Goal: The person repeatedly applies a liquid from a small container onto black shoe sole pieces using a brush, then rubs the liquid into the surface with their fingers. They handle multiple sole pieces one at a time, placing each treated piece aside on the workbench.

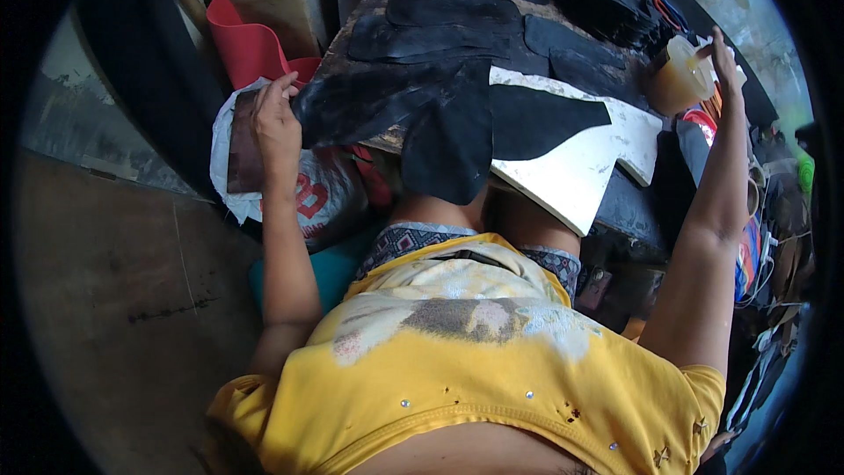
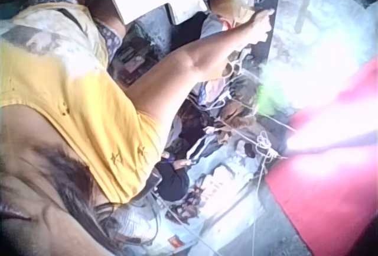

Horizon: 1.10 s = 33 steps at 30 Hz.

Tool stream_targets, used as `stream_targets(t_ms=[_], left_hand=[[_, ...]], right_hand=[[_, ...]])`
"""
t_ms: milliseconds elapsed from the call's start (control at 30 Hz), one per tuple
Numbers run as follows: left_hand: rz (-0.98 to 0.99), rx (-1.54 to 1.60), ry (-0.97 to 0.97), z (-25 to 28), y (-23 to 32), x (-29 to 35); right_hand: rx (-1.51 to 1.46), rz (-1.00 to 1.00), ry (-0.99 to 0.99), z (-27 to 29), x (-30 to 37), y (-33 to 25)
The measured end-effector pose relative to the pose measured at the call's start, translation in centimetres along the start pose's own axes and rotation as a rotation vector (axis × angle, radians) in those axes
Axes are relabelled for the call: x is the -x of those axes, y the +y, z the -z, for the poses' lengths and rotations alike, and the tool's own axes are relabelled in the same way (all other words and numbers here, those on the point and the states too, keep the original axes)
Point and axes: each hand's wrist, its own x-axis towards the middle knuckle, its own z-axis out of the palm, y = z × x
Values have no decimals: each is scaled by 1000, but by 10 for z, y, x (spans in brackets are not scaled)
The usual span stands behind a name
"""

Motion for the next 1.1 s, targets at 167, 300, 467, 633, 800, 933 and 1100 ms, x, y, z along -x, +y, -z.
stream_targets(t_ms=[167, 300, 467, 633, 800, 933, 1100], left_hand=[[-94, -82, 104, -10, 23, 0], [-261, 129, -244, -47, 74, 16], [-235, 146, -292, -70, 116, 33], [-172, 397, -353, -68, 136, 17], [-388, 730, -627, -97, 176, -18], [-518, 634, -766, -143, 205, -30], [-523, 341, -776, -167, 198, -13]], right_hand=[[535, 72, -10, 11, 99, -91], [537, 169, 101, -17, 209, -162], [-21, 329, 92, -36, 312, -225], [-601, 127, 193, -62, 357, -229], [-677, 55, 368, -78, 363, -218], [-661, 140, 382, -76, 361, -221], [-450, 194, 227, -85, 361, -224]])
